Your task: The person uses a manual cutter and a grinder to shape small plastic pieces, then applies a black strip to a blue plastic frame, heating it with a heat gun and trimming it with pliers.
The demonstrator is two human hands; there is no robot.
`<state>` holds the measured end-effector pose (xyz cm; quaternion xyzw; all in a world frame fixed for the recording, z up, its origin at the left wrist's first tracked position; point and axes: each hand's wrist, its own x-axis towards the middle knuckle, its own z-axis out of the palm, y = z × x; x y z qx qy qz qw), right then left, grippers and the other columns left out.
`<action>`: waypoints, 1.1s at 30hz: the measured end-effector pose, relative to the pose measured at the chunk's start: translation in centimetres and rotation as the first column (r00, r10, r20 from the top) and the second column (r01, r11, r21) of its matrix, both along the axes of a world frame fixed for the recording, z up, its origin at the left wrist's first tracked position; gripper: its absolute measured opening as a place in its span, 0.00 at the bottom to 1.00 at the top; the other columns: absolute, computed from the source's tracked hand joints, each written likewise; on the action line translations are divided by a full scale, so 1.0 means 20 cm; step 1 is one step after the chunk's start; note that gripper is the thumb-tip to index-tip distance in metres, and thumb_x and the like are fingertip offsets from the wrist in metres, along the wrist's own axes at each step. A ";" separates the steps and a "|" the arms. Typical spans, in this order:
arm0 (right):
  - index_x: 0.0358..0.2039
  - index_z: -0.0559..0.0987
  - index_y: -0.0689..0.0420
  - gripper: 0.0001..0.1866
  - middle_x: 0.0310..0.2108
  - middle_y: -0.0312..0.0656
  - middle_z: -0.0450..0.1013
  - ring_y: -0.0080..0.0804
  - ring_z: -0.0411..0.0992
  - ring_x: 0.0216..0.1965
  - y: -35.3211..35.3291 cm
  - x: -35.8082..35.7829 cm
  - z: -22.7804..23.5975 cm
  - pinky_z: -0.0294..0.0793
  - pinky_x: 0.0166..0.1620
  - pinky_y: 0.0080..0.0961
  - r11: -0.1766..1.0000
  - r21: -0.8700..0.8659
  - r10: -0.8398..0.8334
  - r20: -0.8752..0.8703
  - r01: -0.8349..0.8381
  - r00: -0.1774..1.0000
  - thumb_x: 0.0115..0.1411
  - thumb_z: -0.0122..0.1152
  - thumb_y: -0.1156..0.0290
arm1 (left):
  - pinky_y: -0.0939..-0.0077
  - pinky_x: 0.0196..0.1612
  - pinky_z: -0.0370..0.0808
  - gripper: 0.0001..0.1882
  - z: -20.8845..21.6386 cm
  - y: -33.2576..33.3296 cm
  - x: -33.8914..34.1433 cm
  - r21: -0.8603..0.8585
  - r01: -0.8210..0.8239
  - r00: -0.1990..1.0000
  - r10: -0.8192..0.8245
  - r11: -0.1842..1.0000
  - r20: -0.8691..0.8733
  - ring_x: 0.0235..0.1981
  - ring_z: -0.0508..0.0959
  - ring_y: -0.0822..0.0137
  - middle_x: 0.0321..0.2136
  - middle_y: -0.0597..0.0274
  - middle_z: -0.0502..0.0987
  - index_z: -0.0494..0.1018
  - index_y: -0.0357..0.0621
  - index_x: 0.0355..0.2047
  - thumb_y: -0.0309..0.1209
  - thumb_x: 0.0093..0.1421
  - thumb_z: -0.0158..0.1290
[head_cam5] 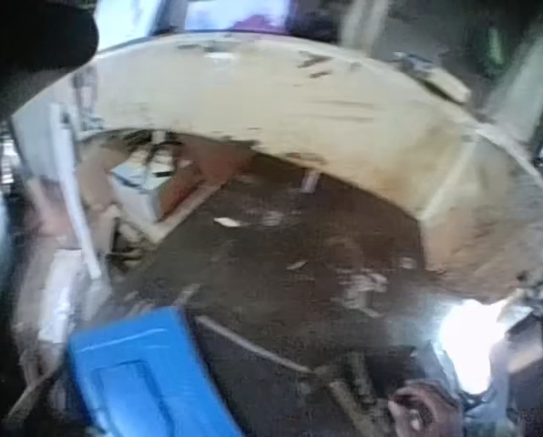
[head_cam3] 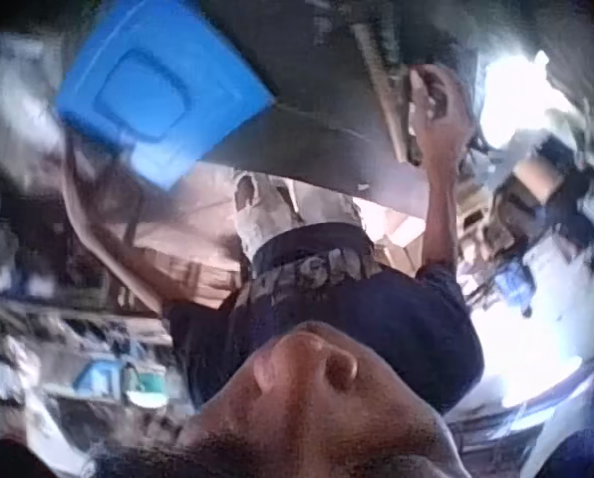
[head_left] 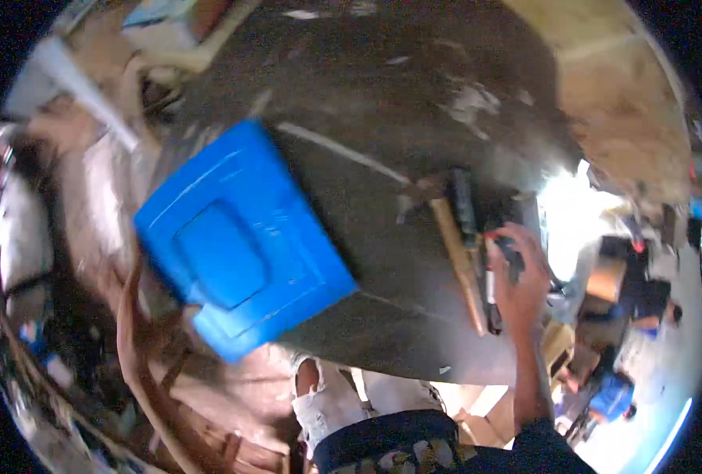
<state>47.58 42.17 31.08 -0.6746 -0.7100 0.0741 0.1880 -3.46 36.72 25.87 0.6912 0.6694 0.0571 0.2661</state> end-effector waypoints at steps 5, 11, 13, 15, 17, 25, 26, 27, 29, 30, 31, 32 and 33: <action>0.53 0.73 0.59 0.24 0.49 0.51 0.72 0.47 0.71 0.50 0.16 -0.12 -0.11 0.69 0.55 0.38 0.988 -0.129 0.094 0.052 -0.087 0.994 0.61 0.66 0.61 | 0.38 0.71 0.37 0.68 0.16 0.59 -0.05 0.110 0.327 0.945 -0.324 0.939 -0.047 0.73 0.37 0.41 0.72 0.46 0.43 0.51 0.62 0.72 0.50 0.30 0.75; 0.46 0.75 0.64 0.19 0.48 0.52 0.74 0.47 0.73 0.51 0.25 -0.02 -0.18 0.70 0.57 0.36 0.975 -0.223 -0.020 -0.013 0.016 1.000 0.64 0.61 0.61 | 0.34 0.70 0.36 0.63 0.15 0.65 0.07 0.306 0.338 0.938 -0.292 0.890 -0.187 0.74 0.35 0.46 0.73 0.48 0.39 0.55 0.66 0.71 0.44 0.33 0.76; 0.43 0.76 0.65 0.14 0.45 0.52 0.75 0.43 0.77 0.45 0.29 0.16 -0.17 0.76 0.52 0.35 0.988 -0.107 0.045 -0.510 -0.115 0.859 0.65 0.59 0.66 | 0.34 0.70 0.38 0.61 0.11 0.48 0.11 0.414 0.191 0.981 -0.180 0.890 -0.066 0.74 0.36 0.45 0.73 0.48 0.40 0.56 0.63 0.70 0.44 0.35 0.76; 0.42 0.77 0.68 0.13 0.45 0.44 0.74 0.35 0.75 0.47 0.30 0.22 -0.12 0.78 0.52 0.37 0.997 -0.051 -0.075 -0.803 0.058 0.591 0.68 0.50 0.70 | 0.34 0.69 0.38 0.57 -0.05 0.19 0.27 0.409 -0.476 0.869 0.347 0.779 0.352 0.74 0.38 0.47 0.73 0.48 0.42 0.57 0.51 0.70 0.44 0.40 0.74; 0.46 0.78 0.66 0.14 0.44 0.43 0.74 0.32 0.74 0.48 0.35 0.13 -0.09 0.74 0.55 0.33 0.992 -0.077 -0.126 -0.763 0.104 0.634 0.68 0.51 0.70 | 0.35 0.69 0.36 0.64 -0.14 -0.10 0.43 0.408 -0.616 0.779 0.445 0.673 0.441 0.74 0.39 0.44 0.72 0.43 0.42 0.51 0.40 0.70 0.52 0.40 0.74; 0.60 0.72 0.59 0.22 0.58 0.47 0.71 0.34 0.70 0.56 0.40 -0.21 -0.17 0.63 0.63 0.34 0.965 -0.260 -0.142 -0.430 0.028 0.891 0.70 0.54 0.61 | 0.25 0.65 0.29 0.90 0.06 -0.21 0.88 0.027 -0.671 0.728 0.651 0.741 0.213 0.71 0.28 0.31 0.69 0.25 0.27 0.26 0.37 0.71 0.66 0.22 0.74; 0.63 0.68 0.60 0.26 0.60 0.48 0.69 0.36 0.68 0.57 0.40 -0.20 -0.14 0.60 0.65 0.35 0.961 -0.275 -0.204 -0.680 0.013 0.705 0.69 0.52 0.60 | 0.27 0.65 0.28 0.90 0.08 -0.20 0.82 -0.008 -0.604 0.786 0.598 0.797 0.156 0.71 0.27 0.31 0.69 0.24 0.27 0.26 0.37 0.71 0.65 0.20 0.74; 0.66 0.63 0.60 0.29 0.61 0.49 0.67 0.38 0.67 0.59 0.40 -0.19 -0.12 0.58 0.67 0.36 0.959 -0.283 -0.251 -0.858 -0.006 0.448 0.69 0.51 0.60 | 0.28 0.66 0.28 0.91 0.09 -0.18 0.77 -0.045 -0.533 0.839 0.535 0.845 0.105 0.71 0.27 0.32 0.69 0.24 0.27 0.27 0.37 0.71 0.65 0.19 0.74; 0.68 0.58 0.61 0.32 0.64 0.54 0.62 0.43 0.63 0.63 0.42 -0.08 -0.12 0.56 0.68 0.39 0.942 -0.271 -0.205 -0.931 -0.197 0.303 0.67 0.49 0.64 | 0.29 0.66 0.27 0.91 0.10 -0.16 0.61 -0.002 -0.455 0.889 0.454 0.891 0.050 0.71 0.27 0.33 0.69 0.26 0.27 0.28 0.39 0.72 0.63 0.17 0.75; 0.68 0.58 0.62 0.33 0.64 0.55 0.62 0.43 0.62 0.64 0.43 -0.09 -0.11 0.55 0.69 0.39 0.930 -0.290 -0.227 -0.936 -0.224 0.270 0.65 0.49 0.66 | 0.30 0.67 0.27 0.91 0.08 -0.16 0.54 0.031 -0.361 0.932 0.361 0.932 -0.010 0.72 0.27 0.35 0.70 0.27 0.28 0.29 0.41 0.72 0.60 0.16 0.75; 0.68 0.57 0.62 0.34 0.64 0.55 0.62 0.44 0.60 0.65 0.44 -0.11 -0.08 0.54 0.69 0.39 0.916 -0.307 -0.251 -0.941 -0.258 0.228 0.63 0.49 0.67 | 0.30 0.67 0.27 0.91 0.11 -0.14 0.46 0.033 -0.376 0.926 0.377 0.926 -0.020 0.72 0.27 0.35 0.70 0.27 0.28 0.29 0.41 0.72 0.60 0.16 0.75; 0.70 0.54 0.61 0.39 0.63 0.59 0.62 0.43 0.62 0.62 0.44 -0.16 -0.05 0.54 0.68 0.37 0.933 -0.317 -0.280 -0.937 -0.172 0.207 0.58 0.50 0.68 | 0.31 0.67 0.27 0.90 0.10 -0.11 0.39 -0.006 -0.321 0.946 0.320 0.947 -0.046 0.72 0.27 0.37 0.71 0.30 0.28 0.30 0.44 0.73 0.58 0.15 0.76; 0.70 0.54 0.61 0.39 0.63 0.59 0.62 0.43 0.62 0.62 0.44 -0.14 -0.04 0.54 0.68 0.37 0.931 -0.316 -0.276 -0.937 -0.184 0.215 0.58 0.50 0.68 | 0.31 0.68 0.26 0.90 0.10 -0.10 0.36 -0.048 -0.264 0.963 0.261 0.963 -0.070 0.72 0.27 0.38 0.71 0.34 0.29 0.31 0.46 0.73 0.55 0.14 0.77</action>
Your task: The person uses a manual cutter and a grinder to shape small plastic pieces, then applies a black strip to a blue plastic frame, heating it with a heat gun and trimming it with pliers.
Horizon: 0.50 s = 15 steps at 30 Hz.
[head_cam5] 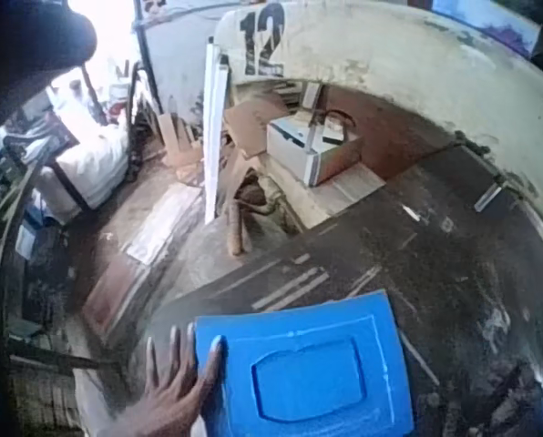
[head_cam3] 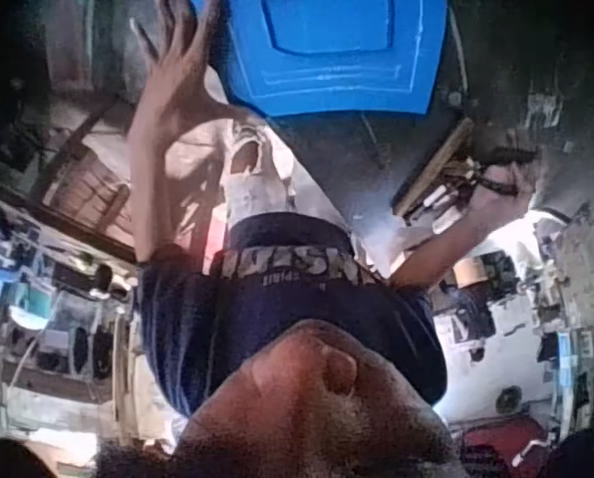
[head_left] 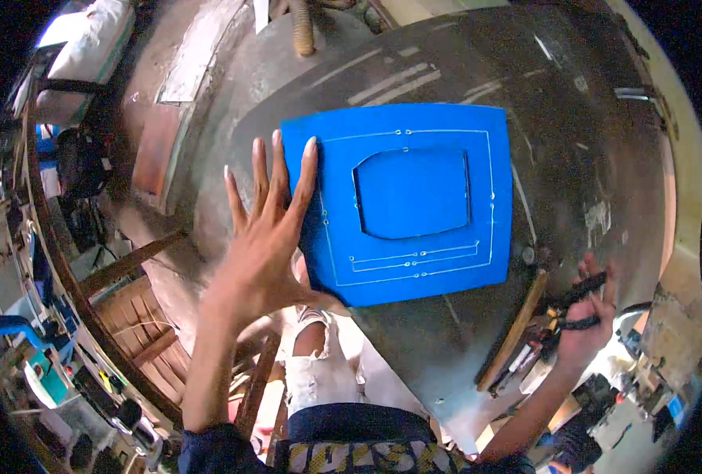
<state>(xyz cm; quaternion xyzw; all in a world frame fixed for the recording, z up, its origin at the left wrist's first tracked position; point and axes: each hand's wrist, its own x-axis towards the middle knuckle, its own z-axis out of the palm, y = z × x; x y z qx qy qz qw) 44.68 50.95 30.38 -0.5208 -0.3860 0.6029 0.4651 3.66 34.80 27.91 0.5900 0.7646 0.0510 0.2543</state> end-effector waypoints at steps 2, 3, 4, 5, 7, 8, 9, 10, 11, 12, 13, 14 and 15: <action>0.71 0.52 0.61 0.43 0.63 0.62 0.62 0.42 0.64 0.58 -0.01 0.00 0.03 0.58 0.65 0.34 0.989 0.082 0.133 -0.088 -0.126 0.987 0.54 0.52 0.67 | 0.33 0.68 0.26 0.83 0.05 -0.01 -0.01 0.045 -0.026 0.999 0.027 0.999 -0.017 0.73 0.35 0.40 0.72 0.36 0.38 0.36 0.47 0.73 0.48 0.21 0.78; 0.71 0.53 0.60 0.45 0.62 0.63 0.62 0.41 0.64 0.55 -0.04 -0.04 0.07 0.61 0.61 0.32 0.997 0.068 0.029 -0.052 -0.026 0.998 0.51 0.53 0.67 | 0.37 0.69 0.33 0.77 0.08 -0.03 0.01 0.144 -0.104 0.994 0.100 0.984 0.034 0.72 0.43 0.40 0.70 0.35 0.45 0.40 0.46 0.73 0.46 0.27 0.77; 0.71 0.53 0.57 0.46 0.60 0.62 0.63 0.41 0.64 0.54 -0.03 0.01 0.11 0.63 0.59 0.31 0.993 0.116 0.016 -0.145 0.001 0.989 0.50 0.54 0.67 | 0.41 0.71 0.40 0.72 0.13 -0.03 0.04 0.256 -0.183 0.982 0.161 0.949 0.102 0.71 0.52 0.40 0.69 0.35 0.52 0.43 0.44 0.72 0.43 0.32 0.77; 0.71 0.54 0.57 0.46 0.59 0.62 0.64 0.41 0.66 0.52 -0.04 -0.06 0.11 0.65 0.56 0.30 0.991 0.137 0.019 -0.131 0.000 0.991 0.49 0.54 0.69 | 0.53 0.68 0.54 0.53 0.07 -0.05 0.11 0.440 -0.396 0.906 0.264 0.806 0.331 0.64 0.65 0.46 0.64 0.36 0.63 0.48 0.42 0.71 0.34 0.51 0.69; 0.69 0.56 0.57 0.45 0.56 0.62 0.67 0.39 0.68 0.47 -0.06 -0.23 0.11 0.69 0.49 0.28 0.975 0.187 0.129 -0.063 -0.115 0.990 0.47 0.55 0.72 | 0.56 0.66 0.57 0.47 0.10 -0.04 0.29 0.273 -0.654 0.655 0.348 0.705 0.670 0.63 0.66 0.48 0.63 0.37 0.64 0.47 0.41 0.71 0.32 0.57 0.62; 0.68 0.57 0.57 0.45 0.54 0.62 0.68 0.37 0.69 0.43 -0.06 -0.34 0.05 0.70 0.45 0.27 0.954 0.199 0.234 -0.021 -0.226 0.972 0.46 0.56 0.74 | 0.59 0.63 0.60 0.41 0.11 -0.04 0.36 0.019 -0.805 0.293 0.369 0.593 0.882 0.62 0.67 0.51 0.61 0.39 0.65 0.47 0.40 0.71 0.30 0.63 0.56; 0.66 0.59 0.58 0.44 0.47 0.58 0.71 0.34 0.69 0.38 -0.09 -0.51 0.05 0.69 0.38 0.23 0.941 0.263 0.238 -0.057 -0.215 0.970 0.45 0.56 0.76 | 0.58 0.64 0.59 0.38 0.12 -0.05 0.40 -0.015 -0.795 0.306 0.422 0.606 0.854 0.62 0.66 0.52 0.61 0.40 0.66 0.45 0.40 0.71 0.29 0.66 0.51; 0.66 0.59 0.58 0.44 0.47 0.58 0.71 0.34 0.69 0.38 -0.12 -0.58 0.03 0.69 0.38 0.23 0.942 0.255 0.244 -0.068 -0.220 0.967 0.45 0.56 0.76 | 0.58 0.64 0.59 0.36 0.14 -0.06 0.43 -0.052 -0.788 0.315 0.475 0.613 0.822 0.63 0.66 0.52 0.60 0.41 0.66 0.43 0.39 0.72 0.29 0.68 0.46; 0.66 0.59 0.61 0.43 0.44 0.55 0.72 0.32 0.68 0.37 -0.12 -0.60 0.04 0.67 0.37 0.22 0.894 0.343 0.266 0.114 -0.289 0.957 0.44 0.56 0.76 | 0.58 0.65 0.58 0.39 0.22 -0.02 0.47 -0.191 -0.822 0.185 0.569 0.536 0.801 0.62 0.66 0.53 0.60 0.41 0.66 0.39 0.40 0.72 0.32 0.68 0.46; 0.65 0.59 0.63 0.43 0.41 0.53 0.72 0.31 0.67 0.36 -0.13 -0.63 0.05 0.66 0.37 0.21 0.833 0.412 0.264 0.292 -0.370 0.919 0.44 0.56 0.76 | 0.58 0.65 0.58 0.39 0.21 -0.02 0.47 -0.194 -0.821 0.182 0.569 0.537 0.802 0.62 0.66 0.53 0.60 0.41 0.66 0.39 0.40 0.72 0.32 0.68 0.46; 0.61 0.62 0.69 0.40 0.37 0.48 0.70 0.28 0.66 0.35 -0.14 -0.70 0.08 0.65 0.37 0.19 0.824 0.440 0.193 0.374 -0.357 0.907 0.44 0.57 0.73 | 0.59 0.65 0.57 0.39 0.18 -0.02 0.47 -0.182 -0.819 0.165 0.527 0.544 0.833 0.62 0.66 0.54 0.60 0.42 0.67 0.39 0.40 0.73 0.32 0.68 0.46; 0.61 0.62 0.69 0.40 0.37 0.48 0.70 0.28 0.66 0.35 -0.14 -0.68 0.08 0.65 0.37 0.19 0.824 0.439 0.194 0.377 -0.359 0.906 0.44 0.57 0.73 | 0.59 0.65 0.56 0.40 0.17 -0.03 0.46 -0.170 -0.818 0.147 0.485 0.550 0.862 0.62 0.66 0.54 0.59 0.42 0.67 0.38 0.41 0.73 0.33 0.67 0.46; 0.58 0.64 0.70 0.37 0.37 0.48 0.70 0.27 0.65 0.35 -0.16 -0.64 0.09 0.66 0.36 0.20 0.812 0.411 0.235 0.420 -0.415 0.876 0.45 0.58 0.72 | 0.61 0.64 0.57 0.39 0.17 -0.05 0.45 -0.192 -0.803 0.150 0.503 0.564 0.851 0.60 0.67 0.56 0.57 0.44 0.70 0.39 0.41 0.72 0.33 0.67 0.45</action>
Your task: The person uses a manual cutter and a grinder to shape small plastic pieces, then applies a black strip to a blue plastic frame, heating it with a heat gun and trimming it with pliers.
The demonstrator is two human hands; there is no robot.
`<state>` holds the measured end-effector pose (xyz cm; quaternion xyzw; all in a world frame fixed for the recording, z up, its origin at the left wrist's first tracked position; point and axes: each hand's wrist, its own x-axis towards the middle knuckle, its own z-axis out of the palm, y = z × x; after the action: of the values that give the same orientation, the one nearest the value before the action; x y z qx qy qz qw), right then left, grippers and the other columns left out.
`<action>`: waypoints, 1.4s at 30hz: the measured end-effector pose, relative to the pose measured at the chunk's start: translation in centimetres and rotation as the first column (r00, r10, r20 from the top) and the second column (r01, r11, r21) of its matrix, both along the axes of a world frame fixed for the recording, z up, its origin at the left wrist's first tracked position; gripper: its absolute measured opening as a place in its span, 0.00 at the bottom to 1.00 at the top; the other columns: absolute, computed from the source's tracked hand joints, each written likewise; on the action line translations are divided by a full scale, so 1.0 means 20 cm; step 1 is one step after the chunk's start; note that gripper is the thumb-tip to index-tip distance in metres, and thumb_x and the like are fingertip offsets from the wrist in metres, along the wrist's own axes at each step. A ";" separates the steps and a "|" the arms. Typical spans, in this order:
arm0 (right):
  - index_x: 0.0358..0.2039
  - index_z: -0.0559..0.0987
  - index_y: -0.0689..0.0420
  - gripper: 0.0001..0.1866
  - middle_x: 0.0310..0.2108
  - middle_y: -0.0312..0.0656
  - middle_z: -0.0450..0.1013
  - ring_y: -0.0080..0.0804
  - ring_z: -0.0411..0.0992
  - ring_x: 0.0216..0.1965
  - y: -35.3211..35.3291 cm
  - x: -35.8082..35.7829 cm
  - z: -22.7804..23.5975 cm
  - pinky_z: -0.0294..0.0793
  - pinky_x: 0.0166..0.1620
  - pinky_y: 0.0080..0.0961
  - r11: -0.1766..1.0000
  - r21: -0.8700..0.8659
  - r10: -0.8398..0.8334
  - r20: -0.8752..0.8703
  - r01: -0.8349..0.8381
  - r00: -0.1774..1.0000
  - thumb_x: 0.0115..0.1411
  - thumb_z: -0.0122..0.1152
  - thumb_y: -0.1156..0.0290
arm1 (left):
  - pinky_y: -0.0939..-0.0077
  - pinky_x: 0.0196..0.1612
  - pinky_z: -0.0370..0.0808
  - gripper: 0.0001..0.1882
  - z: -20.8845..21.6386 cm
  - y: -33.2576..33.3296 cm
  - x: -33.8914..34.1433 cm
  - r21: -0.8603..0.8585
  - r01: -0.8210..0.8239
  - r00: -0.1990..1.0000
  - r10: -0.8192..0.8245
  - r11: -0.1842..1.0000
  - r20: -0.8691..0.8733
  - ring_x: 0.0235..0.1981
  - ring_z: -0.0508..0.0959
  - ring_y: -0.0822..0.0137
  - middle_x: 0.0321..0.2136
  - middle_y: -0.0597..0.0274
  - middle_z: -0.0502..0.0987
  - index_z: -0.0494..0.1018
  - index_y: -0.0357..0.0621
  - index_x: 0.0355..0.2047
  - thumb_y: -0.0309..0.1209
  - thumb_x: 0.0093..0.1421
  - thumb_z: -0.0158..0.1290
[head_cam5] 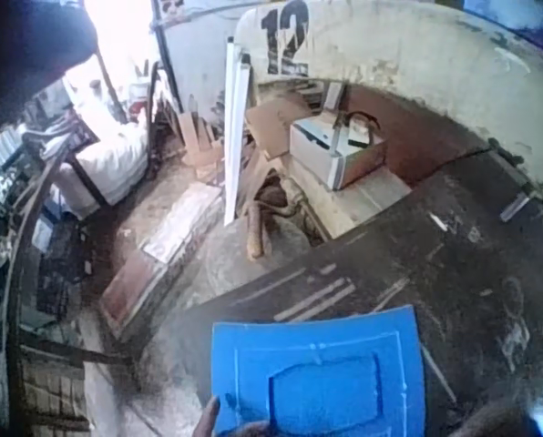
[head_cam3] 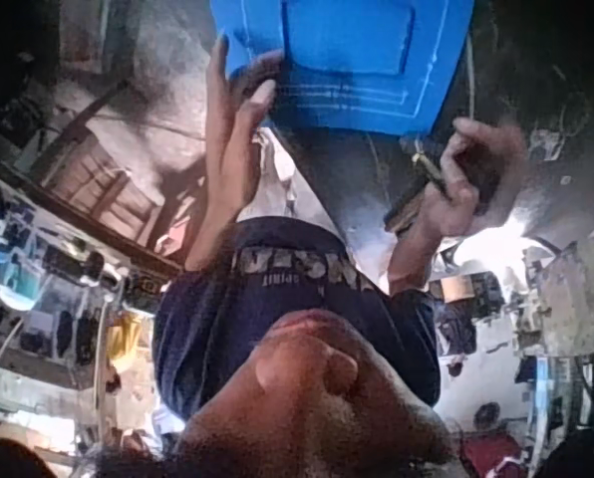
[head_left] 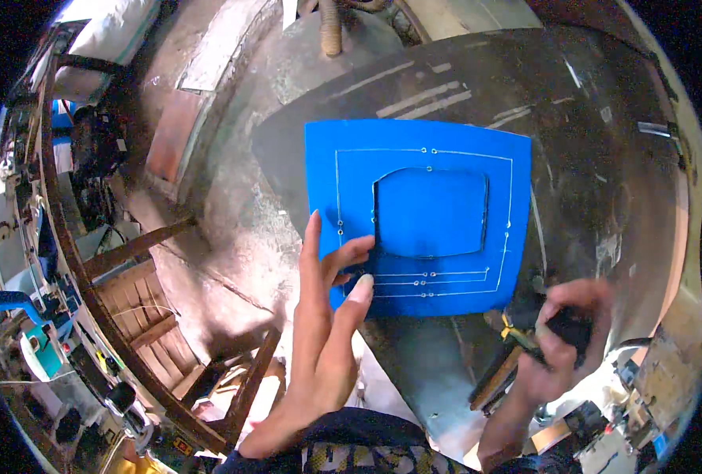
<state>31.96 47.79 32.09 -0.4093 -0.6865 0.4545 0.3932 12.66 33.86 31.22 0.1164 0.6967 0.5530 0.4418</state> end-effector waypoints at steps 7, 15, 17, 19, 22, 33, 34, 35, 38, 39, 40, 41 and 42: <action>0.55 0.65 0.68 0.35 0.50 0.57 0.69 0.38 0.68 0.43 0.02 0.05 0.08 0.72 0.46 0.29 0.985 0.024 -0.171 0.067 0.170 0.983 0.43 0.60 0.75 | 0.67 0.56 0.66 0.21 -0.17 -0.11 -0.14 0.022 -0.063 0.893 0.067 0.998 -0.446 0.51 0.73 0.59 0.49 0.50 0.74 0.69 0.37 0.57 0.21 0.63 0.47; 0.63 0.65 0.60 0.25 0.48 0.63 0.71 0.48 0.74 0.41 0.19 -0.22 -0.08 0.78 0.34 0.24 0.975 0.154 0.193 -0.252 -0.157 0.948 0.64 0.47 0.76 | 0.52 0.70 0.47 0.21 -0.44 0.24 -0.49 -0.099 0.135 0.246 -0.130 0.986 -0.961 0.66 0.63 0.48 0.64 0.49 0.66 0.71 0.52 0.60 0.32 0.67 0.49; 0.67 0.57 0.62 0.43 0.55 0.63 0.65 0.50 0.69 0.53 0.27 -0.29 -0.02 0.67 0.59 0.50 0.997 -0.077 -0.014 -0.325 -0.012 0.946 0.48 0.54 0.70 | 0.48 0.71 0.36 0.21 -0.45 0.24 -0.49 -0.132 0.159 0.283 -0.173 0.978 -0.943 0.70 0.58 0.51 0.66 0.53 0.64 0.71 0.55 0.61 0.38 0.68 0.48; 0.67 0.57 0.62 0.43 0.58 0.63 0.64 0.51 0.67 0.56 0.30 -0.26 -0.01 0.65 0.61 0.50 0.989 -0.133 0.016 -0.365 -0.069 0.931 0.49 0.53 0.69 | 0.44 0.71 0.33 0.21 -0.47 0.24 -0.48 -0.136 0.131 0.314 -0.172 0.982 -0.934 0.70 0.58 0.54 0.66 0.56 0.64 0.71 0.56 0.60 0.39 0.69 0.47; 0.69 0.55 0.64 0.44 0.65 0.65 0.57 0.58 0.57 0.67 0.30 -0.30 0.03 0.54 0.68 0.55 0.925 -0.340 -0.059 -0.570 -0.170 0.819 0.50 0.51 0.68 | 0.42 0.70 0.32 0.20 -0.50 0.25 -0.47 -0.038 0.146 0.362 -0.089 0.989 -0.928 0.68 0.62 0.55 0.63 0.58 0.69 0.73 0.57 0.59 0.37 0.67 0.49; 0.32 0.76 0.62 0.13 0.31 0.43 0.69 0.35 0.67 0.35 0.28 -0.84 -0.24 0.64 0.41 0.29 0.806 0.311 0.480 0.155 -0.504 0.864 0.43 0.66 0.78 | 0.42 0.69 0.33 0.20 -0.55 0.24 -0.49 0.099 0.148 0.477 0.017 0.984 -0.879 0.67 0.64 0.55 0.60 0.59 0.73 0.75 0.58 0.57 0.36 0.65 0.52; 0.27 0.79 0.62 0.09 0.26 0.40 0.71 0.32 0.69 0.30 0.29 -0.84 -0.24 0.66 0.38 0.26 0.777 0.396 0.447 0.200 -0.489 0.872 0.42 0.68 0.79 | 0.42 0.69 0.34 0.20 -0.54 0.26 -0.48 0.099 0.154 0.474 0.015 0.983 -0.880 0.67 0.64 0.55 0.60 0.59 0.73 0.75 0.58 0.57 0.35 0.65 0.52; 0.22 0.82 0.61 0.06 0.22 0.37 0.72 0.28 0.70 0.26 0.30 -0.86 -0.25 0.68 0.34 0.22 0.759 0.450 0.414 0.222 -0.470 0.883 0.41 0.70 0.81 | 0.42 0.69 0.34 0.20 -0.54 0.27 -0.47 0.112 0.155 0.483 0.023 0.982 -0.875 0.67 0.64 0.55 0.60 0.59 0.73 0.75 0.58 0.57 0.35 0.65 0.52; 0.37 0.74 0.69 0.18 0.30 0.47 0.72 0.34 0.72 0.32 0.23 -0.99 -0.22 0.71 0.40 0.26 0.824 0.005 0.560 -0.160 -0.567 0.813 0.43 0.62 0.78 | 0.41 0.69 0.35 0.20 -0.57 0.22 -0.49 0.105 0.151 0.479 0.020 0.983 -0.877 0.67 0.65 0.55 0.59 0.60 0.74 0.76 0.57 0.56 0.33 0.63 0.53; 0.44 0.70 0.73 0.25 0.34 0.52 0.72 0.37 0.73 0.34 0.22 -1.03 -0.17 0.73 0.43 0.28 0.759 -0.196 0.544 -0.335 -0.621 0.770 0.43 0.58 0.76 | 0.41 0.69 0.35 0.20 -0.57 0.23 -0.49 0.131 0.142 0.480 0.048 0.981 -0.876 0.66 0.65 0.55 0.59 0.60 0.74 0.76 0.57 0.56 0.33 0.63 0.53; 0.51 0.66 0.77 0.32 0.38 0.57 0.72 0.40 0.73 0.37 0.22 -1.06 -0.13 0.74 0.46 0.30 0.638 -0.371 0.469 -0.507 -0.674 0.723 0.44 0.54 0.75 | 0.41 0.69 0.36 0.20 -0.57 0.23 -0.49 0.148 0.136 0.472 0.068 0.980 -0.879 0.66 0.65 0.55 0.58 0.60 0.75 0.76 0.56 0.55 0.32 0.62 0.54; 0.58 0.62 0.81 0.38 0.42 0.61 0.72 0.43 0.74 0.40 0.22 -1.07 -0.12 0.76 0.48 0.32 0.471 -0.503 0.345 -0.652 -0.725 0.676 0.45 0.51 0.73 | 0.41 0.69 0.36 0.20 -0.57 0.24 -0.48 0.148 0.138 0.475 0.065 0.979 -0.878 0.66 0.65 0.55 0.58 0.60 0.75 0.76 0.56 0.55 0.32 0.62 0.54; 0.59 0.61 0.81 0.39 0.37 0.59 0.72 0.43 0.75 0.39 0.23 -1.08 -0.13 0.77 0.47 0.33 0.475 -0.493 0.362 -0.646 -0.729 0.672 0.46 0.49 0.74 | 0.41 0.69 0.36 0.19 -0.57 0.24 -0.48 0.169 0.129 0.491 0.085 0.977 -0.867 0.66 0.66 0.54 0.58 0.60 0.75 0.76 0.56 0.55 0.32 0.62 0.54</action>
<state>10.39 52.45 29.56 -0.1592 -0.4321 0.8702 0.1753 3.08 38.68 19.88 0.4344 0.7595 0.4837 0.0220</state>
